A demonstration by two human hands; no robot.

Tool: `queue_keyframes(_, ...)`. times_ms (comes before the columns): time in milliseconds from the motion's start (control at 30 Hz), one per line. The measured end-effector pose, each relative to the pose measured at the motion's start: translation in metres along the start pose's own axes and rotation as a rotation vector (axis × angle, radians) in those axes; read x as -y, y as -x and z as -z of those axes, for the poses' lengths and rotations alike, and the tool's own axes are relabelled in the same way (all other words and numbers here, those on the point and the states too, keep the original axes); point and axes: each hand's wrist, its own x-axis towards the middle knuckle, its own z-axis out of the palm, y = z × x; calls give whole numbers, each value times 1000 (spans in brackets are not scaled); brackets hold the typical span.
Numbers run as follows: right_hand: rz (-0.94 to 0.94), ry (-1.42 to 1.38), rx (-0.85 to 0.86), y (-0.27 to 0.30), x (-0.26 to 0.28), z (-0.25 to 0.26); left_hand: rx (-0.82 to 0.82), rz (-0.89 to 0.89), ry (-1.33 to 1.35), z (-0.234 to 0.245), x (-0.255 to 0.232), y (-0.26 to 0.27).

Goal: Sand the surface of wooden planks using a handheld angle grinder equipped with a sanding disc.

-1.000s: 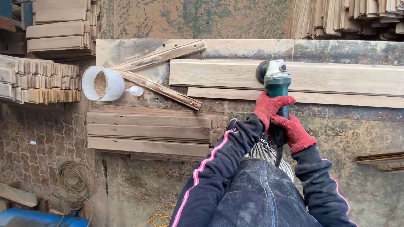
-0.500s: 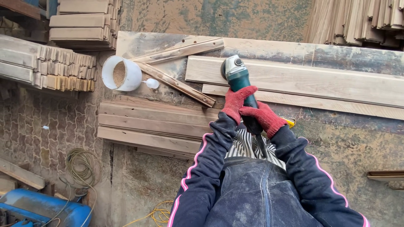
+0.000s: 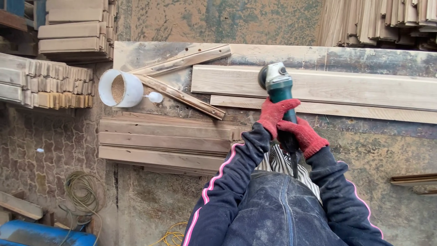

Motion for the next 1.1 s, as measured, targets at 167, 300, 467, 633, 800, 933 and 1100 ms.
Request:
queue_keyframes(167, -13, -35, 125, -18, 8, -40, -106, -60, -39, 53, -20, -23)
queue_keyframes(300, 45, 58, 208, -54, -6, -65, -185, -90, 20, 81, -42, -22)
queue_keyframes(467, 43, 150, 190, -17, 20, -69, -217, -94, -68, 75, -48, -6)
queue_keyframes(633, 16, 115, 108, -16, 5, -6, -127, -32, -145, 9, -11, 10)
queue_keyframes(800, 29, -181, -61, -21, -34, 80, 34, 21, -312, -63, 61, -7)
queue_keyframes(933, 5, -394, -156, -11, -67, 150, 126, 22, -426, -133, 109, 3)
queue_keyframes(1100, 47, -404, -300, 28, -46, 219, 251, 50, -462, -206, 170, -6)
